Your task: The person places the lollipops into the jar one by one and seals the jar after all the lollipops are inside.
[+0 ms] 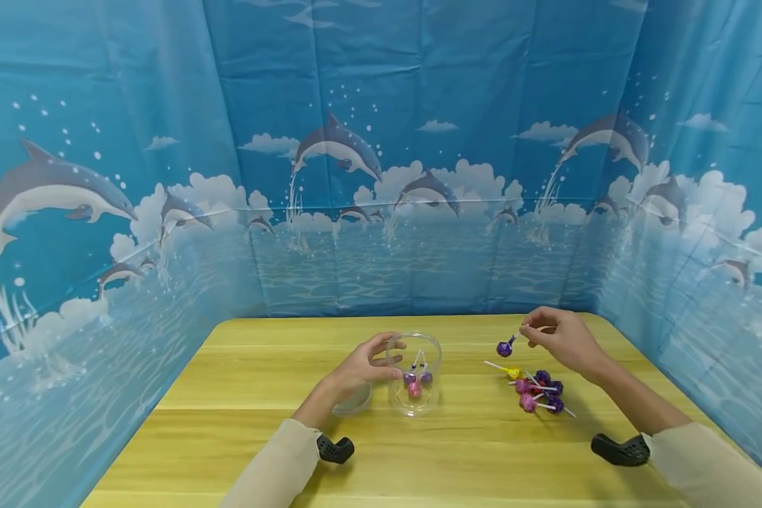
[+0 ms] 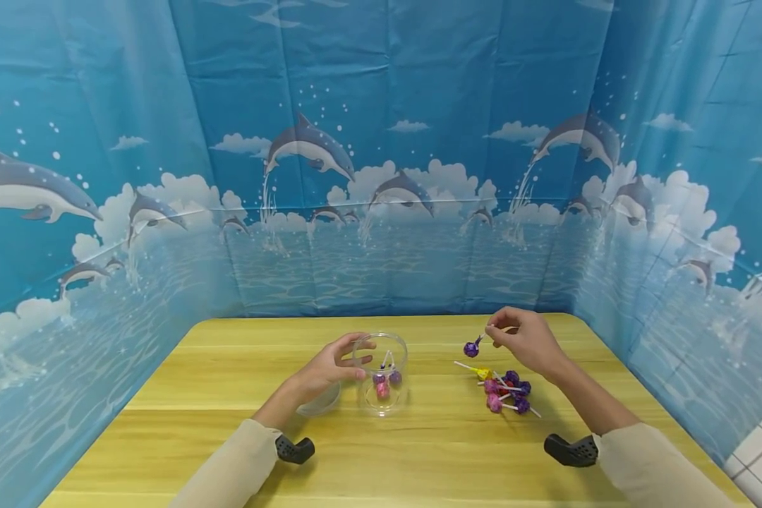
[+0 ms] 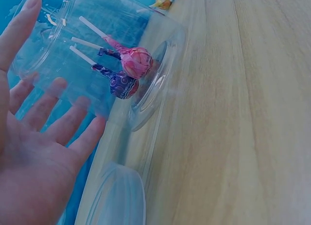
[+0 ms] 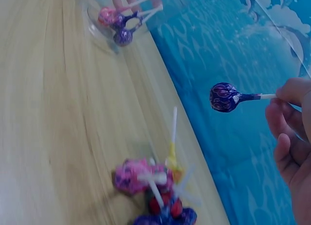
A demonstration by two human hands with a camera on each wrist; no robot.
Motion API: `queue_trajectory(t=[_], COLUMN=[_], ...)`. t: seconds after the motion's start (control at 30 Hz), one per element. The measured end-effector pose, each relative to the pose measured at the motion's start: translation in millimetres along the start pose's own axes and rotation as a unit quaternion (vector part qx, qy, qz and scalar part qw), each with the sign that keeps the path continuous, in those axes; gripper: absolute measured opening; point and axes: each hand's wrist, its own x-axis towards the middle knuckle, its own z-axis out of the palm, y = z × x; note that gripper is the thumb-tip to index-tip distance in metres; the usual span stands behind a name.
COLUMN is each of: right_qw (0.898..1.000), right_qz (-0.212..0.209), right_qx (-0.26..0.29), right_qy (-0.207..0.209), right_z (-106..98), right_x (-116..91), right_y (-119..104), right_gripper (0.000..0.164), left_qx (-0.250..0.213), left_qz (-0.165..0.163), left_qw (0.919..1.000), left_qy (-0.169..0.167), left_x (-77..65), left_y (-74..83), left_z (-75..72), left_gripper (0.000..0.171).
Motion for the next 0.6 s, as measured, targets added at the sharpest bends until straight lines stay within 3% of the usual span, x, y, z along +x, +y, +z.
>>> queue_trajectory(t=[0.6], right_qw=[0.996], right_qz=[-0.018], right_qx=[0.088], right_qy=[-0.014], right_z=[42.5], right_x=[30.2], right_y=[-37.9], right_gripper=[0.02], left_qx=[-0.008], left_qz=[0.004], left_qw=[0.9999], left_qy=[-0.006], left_x=[-1.7], left_y=[-0.5], left_z=[1.1], left_gripper=[0.068])
